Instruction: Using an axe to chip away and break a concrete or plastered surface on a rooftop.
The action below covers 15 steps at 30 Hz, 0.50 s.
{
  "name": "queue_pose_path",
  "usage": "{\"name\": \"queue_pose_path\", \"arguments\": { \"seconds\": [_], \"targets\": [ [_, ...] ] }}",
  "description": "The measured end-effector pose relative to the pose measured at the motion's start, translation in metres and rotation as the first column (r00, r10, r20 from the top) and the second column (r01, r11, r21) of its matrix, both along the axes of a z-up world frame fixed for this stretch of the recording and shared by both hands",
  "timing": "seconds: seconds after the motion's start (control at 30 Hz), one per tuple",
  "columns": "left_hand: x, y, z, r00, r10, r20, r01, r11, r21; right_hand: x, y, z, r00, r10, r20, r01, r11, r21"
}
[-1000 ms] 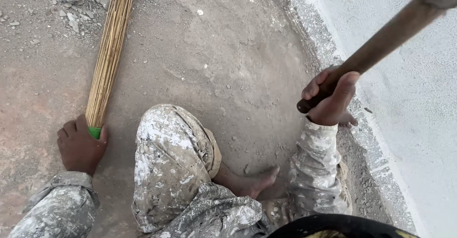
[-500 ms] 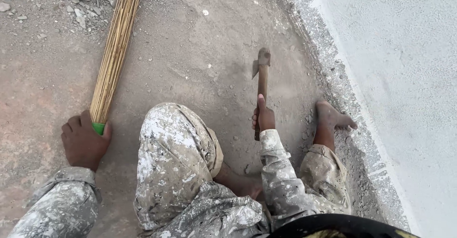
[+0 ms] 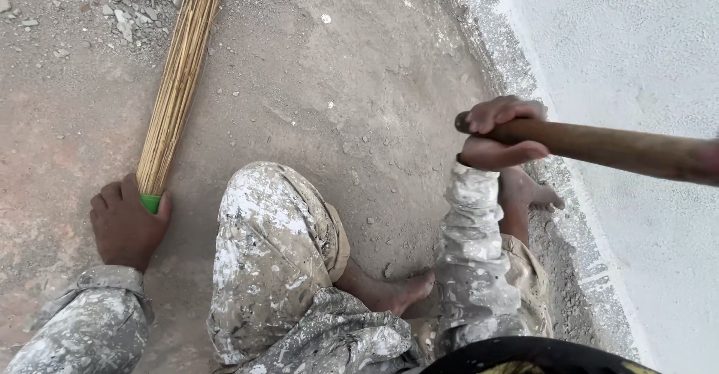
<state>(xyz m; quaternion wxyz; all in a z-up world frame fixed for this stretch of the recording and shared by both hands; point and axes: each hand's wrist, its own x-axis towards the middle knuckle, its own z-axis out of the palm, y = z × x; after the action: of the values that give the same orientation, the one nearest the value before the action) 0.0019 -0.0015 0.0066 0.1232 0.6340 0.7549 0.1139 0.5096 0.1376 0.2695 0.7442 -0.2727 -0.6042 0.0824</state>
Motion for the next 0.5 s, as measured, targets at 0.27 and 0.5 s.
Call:
{"name": "queue_pose_path", "arguments": {
  "seconds": [0.27,0.5],
  "targets": [
    [0.0,-0.008,-0.005,0.998,-0.015,-0.054,0.015,1.0,0.0,0.002,-0.098,-0.136,0.95,-0.283,0.129,0.127,-0.025,-0.992],
    [0.0,0.0,0.0,1.0,-0.004,-0.024,0.003,0.999,-0.033,0.009,-0.053,0.107,0.981,-0.192,0.015,0.179,0.884,-0.432]
  ]
}}
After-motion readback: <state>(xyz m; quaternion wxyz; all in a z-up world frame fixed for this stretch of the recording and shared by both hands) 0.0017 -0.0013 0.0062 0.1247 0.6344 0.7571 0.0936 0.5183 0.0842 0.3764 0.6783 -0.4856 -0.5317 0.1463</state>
